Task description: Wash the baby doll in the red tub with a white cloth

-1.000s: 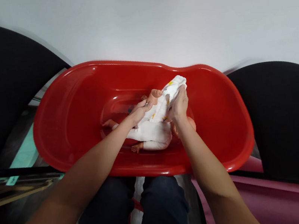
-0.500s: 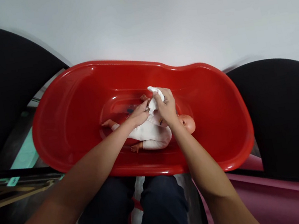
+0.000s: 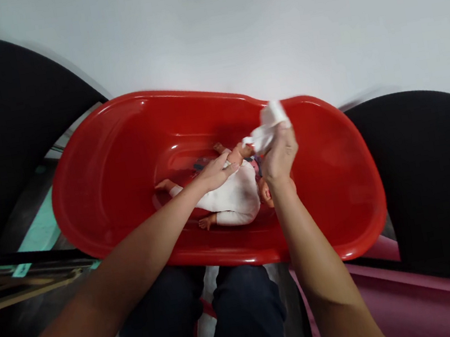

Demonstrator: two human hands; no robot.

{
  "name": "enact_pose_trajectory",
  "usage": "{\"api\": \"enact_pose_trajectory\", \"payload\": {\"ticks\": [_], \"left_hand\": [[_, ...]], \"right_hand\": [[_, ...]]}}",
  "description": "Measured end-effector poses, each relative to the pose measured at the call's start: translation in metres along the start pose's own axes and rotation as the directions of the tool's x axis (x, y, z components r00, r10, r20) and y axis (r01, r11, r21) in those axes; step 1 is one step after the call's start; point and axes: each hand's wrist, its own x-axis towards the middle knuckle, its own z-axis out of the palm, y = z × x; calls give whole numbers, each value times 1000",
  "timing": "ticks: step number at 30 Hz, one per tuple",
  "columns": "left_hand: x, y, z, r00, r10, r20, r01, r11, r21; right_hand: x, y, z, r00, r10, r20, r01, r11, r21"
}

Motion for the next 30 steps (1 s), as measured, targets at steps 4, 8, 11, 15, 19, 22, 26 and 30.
{"api": "enact_pose_trajectory", "payload": {"ticks": [4, 8, 11, 15, 19, 22, 26, 30], "left_hand": [[3, -4, 2, 997, -73, -1, 73, 997, -23], [5, -5, 3, 999, -3, -37, 3, 1000, 17], [6, -6, 4, 994, 72, -82, -62, 991, 121], [7, -9, 6, 993, 83, -79, -65, 977, 201], [7, -10, 8, 990, 131, -44, -115, 958, 263], [7, -10, 8, 991, 135, -24, -120, 941, 315], [7, -10, 8, 988, 150, -47, -125, 931, 344], [6, -9, 7, 987, 152, -47, -126, 929, 348]], "right_hand": [[-19, -6, 14, 877, -94, 470, 183, 972, -146], [-18, 7, 17, 935, -123, 333, 241, 909, -340], [-12, 14, 16, 935, 130, 330, -2, 932, -362], [-9, 13, 15, 840, 409, 355, -279, 889, -365], [-10, 10, 14, 854, 392, 341, -210, 861, -464], [-11, 11, 14, 922, 239, 305, -8, 799, -602], [-11, 12, 14, 928, 245, 282, 11, 737, -676], [-10, 13, 14, 905, 252, 343, 4, 800, -600]]}}
